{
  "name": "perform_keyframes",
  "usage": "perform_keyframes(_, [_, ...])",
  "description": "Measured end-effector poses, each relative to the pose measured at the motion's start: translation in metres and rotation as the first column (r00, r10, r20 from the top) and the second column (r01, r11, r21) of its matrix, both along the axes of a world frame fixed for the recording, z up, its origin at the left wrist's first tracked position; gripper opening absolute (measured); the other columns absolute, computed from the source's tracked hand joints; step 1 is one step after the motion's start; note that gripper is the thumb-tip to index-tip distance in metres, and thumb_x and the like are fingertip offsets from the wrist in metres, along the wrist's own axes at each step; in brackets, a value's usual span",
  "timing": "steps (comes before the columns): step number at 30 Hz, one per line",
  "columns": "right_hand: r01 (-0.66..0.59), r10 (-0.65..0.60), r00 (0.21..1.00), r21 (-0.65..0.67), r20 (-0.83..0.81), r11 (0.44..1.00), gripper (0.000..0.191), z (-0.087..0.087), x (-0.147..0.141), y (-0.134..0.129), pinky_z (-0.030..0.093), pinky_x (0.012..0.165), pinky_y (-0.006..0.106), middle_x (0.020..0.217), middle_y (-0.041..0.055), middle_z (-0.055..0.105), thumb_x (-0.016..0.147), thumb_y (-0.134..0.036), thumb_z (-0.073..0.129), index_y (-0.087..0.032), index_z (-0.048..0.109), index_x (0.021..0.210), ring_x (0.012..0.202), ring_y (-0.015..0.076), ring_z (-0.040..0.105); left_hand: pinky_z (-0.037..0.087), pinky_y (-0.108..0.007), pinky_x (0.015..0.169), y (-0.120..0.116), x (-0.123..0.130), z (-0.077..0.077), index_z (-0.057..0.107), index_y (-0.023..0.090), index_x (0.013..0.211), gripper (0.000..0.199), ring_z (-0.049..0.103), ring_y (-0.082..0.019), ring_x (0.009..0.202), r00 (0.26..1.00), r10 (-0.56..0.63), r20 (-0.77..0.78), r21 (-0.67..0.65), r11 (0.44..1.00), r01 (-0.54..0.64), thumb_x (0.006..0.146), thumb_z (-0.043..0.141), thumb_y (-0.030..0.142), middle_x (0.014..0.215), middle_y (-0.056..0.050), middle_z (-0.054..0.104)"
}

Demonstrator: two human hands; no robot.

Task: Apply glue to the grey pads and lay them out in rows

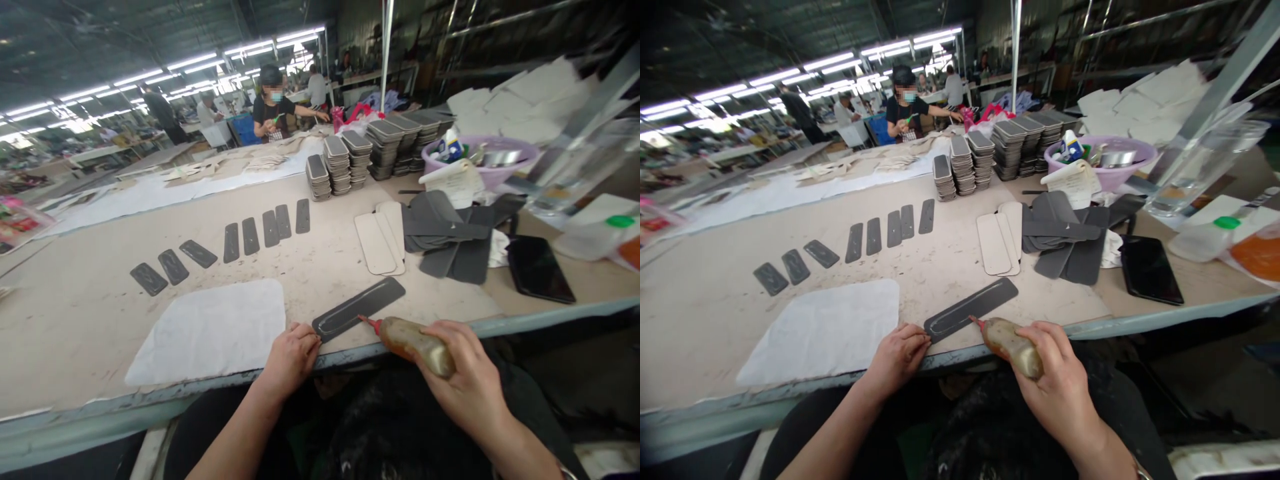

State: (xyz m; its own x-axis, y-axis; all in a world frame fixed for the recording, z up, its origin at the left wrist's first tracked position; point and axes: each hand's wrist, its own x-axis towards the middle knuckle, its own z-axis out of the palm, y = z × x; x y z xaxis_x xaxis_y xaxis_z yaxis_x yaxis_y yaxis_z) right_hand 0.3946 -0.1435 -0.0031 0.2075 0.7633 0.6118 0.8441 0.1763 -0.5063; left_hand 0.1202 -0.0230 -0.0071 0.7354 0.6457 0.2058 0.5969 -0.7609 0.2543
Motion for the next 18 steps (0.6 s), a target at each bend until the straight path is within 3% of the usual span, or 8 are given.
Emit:
perform_keyframes(7, [0.236, -0.244, 0.964, 0.081, 0.104, 0.968, 0.03, -0.004, 0.027, -0.002, 0.053, 0.076, 0.04, 0.104, 0.011, 0.055, 0.08, -0.036, 0.064, -0.022, 0.058, 0.106, 0.089, 0.0251, 0.06, 0.052, -0.03, 0.075, 0.0, 0.003, 0.002, 0.067, 0.018, 0.083, 0.023, 0.058, -0.016, 0.08, 0.999, 0.029, -0.038, -0.034, 0.999, -0.03, 0.092, 0.046, 0.02, 0.086, -0.005, 0.064])
perform_keyframes(10, [0.168, -0.172, 0.984, 0.081, 0.047, 0.982, 0.031, -0.002, 0.016, 0.002, 0.053, 0.077, 0.039, 0.103, 0.0113, 0.055, 0.081, -0.033, 0.065, -0.022, 0.056, 0.107, 0.093, 0.0254, 0.059, 0.052, -0.03, 0.074, 0.0, 0.004, 0.002, 0.067, 0.018, 0.082, 0.024, 0.058, -0.016, 0.079, 0.998, 0.029, -0.053, -0.045, 0.998, -0.032, 0.092, 0.045, 0.02, 0.085, -0.005, 0.063])
perform_keyframes(15, [-0.1, 0.1, 0.994, 0.014, -0.051, 0.995, 0.028, 0.0, -0.014, 0.011, 0.054, 0.079, 0.035, 0.106, 0.0094, 0.053, 0.083, -0.026, 0.062, -0.023, 0.053, 0.109, 0.098, 0.0217, 0.058, 0.051, -0.029, 0.073, -0.001, 0.005, 0.003, 0.066, 0.018, 0.083, 0.023, 0.058, -0.016, 0.079, 0.996, 0.037, -0.083, -0.054, 0.998, -0.042, 0.092, 0.045, 0.019, 0.086, -0.005, 0.063])
perform_keyframes(18, [-0.105, 0.105, 0.994, -0.007, -0.029, 0.994, 0.027, -0.003, -0.015, 0.013, 0.054, 0.08, 0.034, 0.108, 0.0094, 0.052, 0.083, -0.022, 0.058, -0.023, 0.053, 0.11, 0.098, 0.0209, 0.058, 0.052, -0.029, 0.072, -0.002, 0.005, 0.003, 0.065, 0.018, 0.082, 0.022, 0.058, -0.017, 0.079, 0.995, 0.039, -0.089, -0.047, 0.998, -0.043, 0.091, 0.045, 0.018, 0.085, -0.005, 0.063])
